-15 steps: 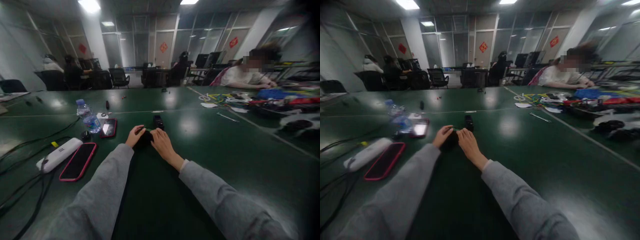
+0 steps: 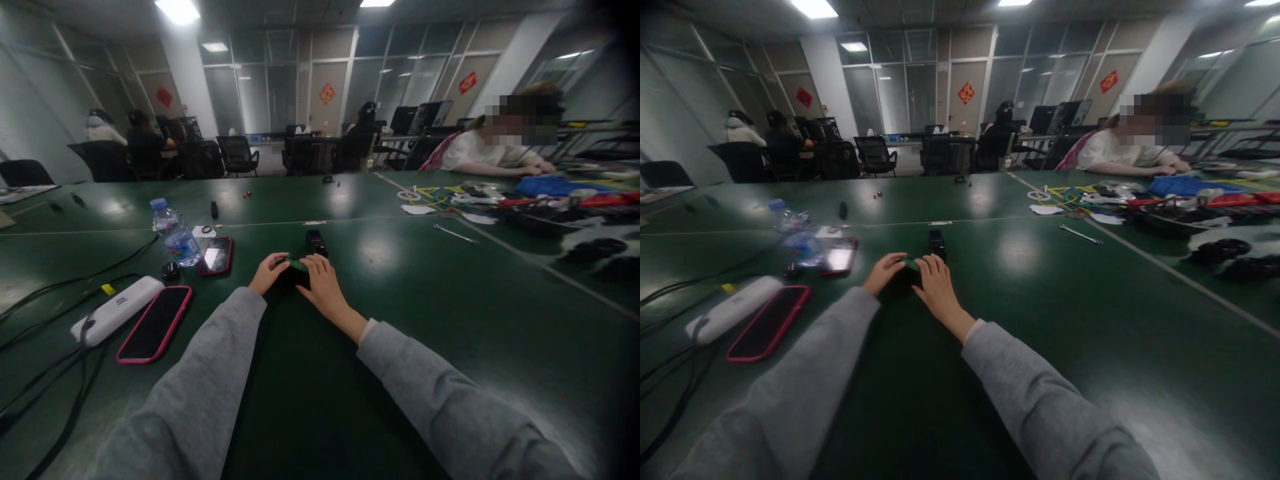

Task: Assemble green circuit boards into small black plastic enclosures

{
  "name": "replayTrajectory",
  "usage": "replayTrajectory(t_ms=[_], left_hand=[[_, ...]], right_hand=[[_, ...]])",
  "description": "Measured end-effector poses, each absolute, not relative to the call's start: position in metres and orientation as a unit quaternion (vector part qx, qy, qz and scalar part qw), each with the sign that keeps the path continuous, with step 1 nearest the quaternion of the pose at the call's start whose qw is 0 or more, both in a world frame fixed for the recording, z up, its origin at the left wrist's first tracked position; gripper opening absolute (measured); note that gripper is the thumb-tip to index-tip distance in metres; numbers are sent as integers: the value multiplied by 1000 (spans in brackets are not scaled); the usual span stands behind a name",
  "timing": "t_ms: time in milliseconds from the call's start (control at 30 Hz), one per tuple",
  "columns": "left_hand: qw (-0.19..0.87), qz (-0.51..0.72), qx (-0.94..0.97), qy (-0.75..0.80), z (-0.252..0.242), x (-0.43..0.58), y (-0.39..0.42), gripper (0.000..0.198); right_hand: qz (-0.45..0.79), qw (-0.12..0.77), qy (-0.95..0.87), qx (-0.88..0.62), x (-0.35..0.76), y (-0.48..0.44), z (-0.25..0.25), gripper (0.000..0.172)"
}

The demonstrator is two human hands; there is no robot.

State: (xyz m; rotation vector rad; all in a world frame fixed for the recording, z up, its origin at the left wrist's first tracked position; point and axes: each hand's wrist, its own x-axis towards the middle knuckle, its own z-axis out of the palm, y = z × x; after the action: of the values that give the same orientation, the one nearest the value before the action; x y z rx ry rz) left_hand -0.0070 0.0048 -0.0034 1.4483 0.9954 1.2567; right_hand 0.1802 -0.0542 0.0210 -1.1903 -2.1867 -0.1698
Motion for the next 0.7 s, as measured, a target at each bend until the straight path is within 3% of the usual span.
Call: replayTrajectory(t_ms=[100, 333, 467, 700], left_hand=[[479, 501, 603, 394, -9, -8, 8, 43], [447, 508, 622, 394, -12, -10, 10, 42], [433, 521, 587, 444, -8, -10, 8, 47], [399, 550, 560, 474, -10, -13, 9, 42]], right_hand=[[-21, 337, -813, -473, 182, -51, 16, 64], [10, 355, -802, -481, 183, -52, 15, 57], [43, 367, -815, -447, 181, -56, 16, 50], [108, 347, -846, -391, 180, -59, 19, 52]])
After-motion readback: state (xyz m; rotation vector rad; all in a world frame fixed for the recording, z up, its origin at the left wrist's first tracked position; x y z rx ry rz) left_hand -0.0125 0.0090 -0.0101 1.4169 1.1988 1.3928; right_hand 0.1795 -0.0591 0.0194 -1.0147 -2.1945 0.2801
